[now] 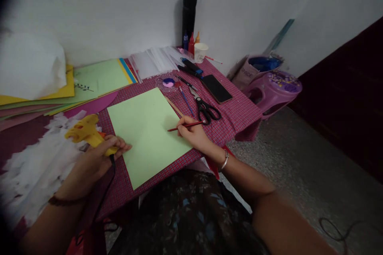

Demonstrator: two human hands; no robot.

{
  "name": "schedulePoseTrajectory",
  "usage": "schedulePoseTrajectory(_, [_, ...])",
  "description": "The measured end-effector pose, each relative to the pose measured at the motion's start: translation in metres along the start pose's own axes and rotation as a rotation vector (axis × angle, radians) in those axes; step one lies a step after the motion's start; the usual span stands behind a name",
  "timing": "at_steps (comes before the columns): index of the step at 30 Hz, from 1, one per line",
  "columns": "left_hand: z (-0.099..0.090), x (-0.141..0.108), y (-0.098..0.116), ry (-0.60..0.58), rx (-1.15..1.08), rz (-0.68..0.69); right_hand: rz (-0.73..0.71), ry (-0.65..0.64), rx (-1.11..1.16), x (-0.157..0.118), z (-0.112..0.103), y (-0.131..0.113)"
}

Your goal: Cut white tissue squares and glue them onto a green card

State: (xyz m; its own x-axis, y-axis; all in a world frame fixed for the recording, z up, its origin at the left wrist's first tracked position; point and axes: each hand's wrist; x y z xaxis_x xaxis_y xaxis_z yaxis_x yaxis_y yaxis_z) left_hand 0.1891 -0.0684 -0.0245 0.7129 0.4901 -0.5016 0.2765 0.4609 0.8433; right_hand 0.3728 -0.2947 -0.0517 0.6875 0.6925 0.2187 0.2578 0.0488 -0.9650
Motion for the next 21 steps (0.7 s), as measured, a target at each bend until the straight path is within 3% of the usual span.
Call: schedulePoseTrajectory(21, [-0.0027, 0.0011, -0.003, -0.041, -0.014, 0.032, -0.023, -0.033, -0.092, -0.0004, 0.0006, -0.0048])
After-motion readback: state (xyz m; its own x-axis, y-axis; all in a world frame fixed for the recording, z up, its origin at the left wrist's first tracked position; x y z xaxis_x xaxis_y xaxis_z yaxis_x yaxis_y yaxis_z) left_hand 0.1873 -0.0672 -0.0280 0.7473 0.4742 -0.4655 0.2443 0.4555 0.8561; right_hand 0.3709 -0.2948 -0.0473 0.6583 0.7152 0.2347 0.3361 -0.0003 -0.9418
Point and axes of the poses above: each hand's wrist, its own x-axis towards the middle knuckle, its own z-axis out of the palm, y = z × x, and after that the axes turned 7 degrees about -z, right-handed
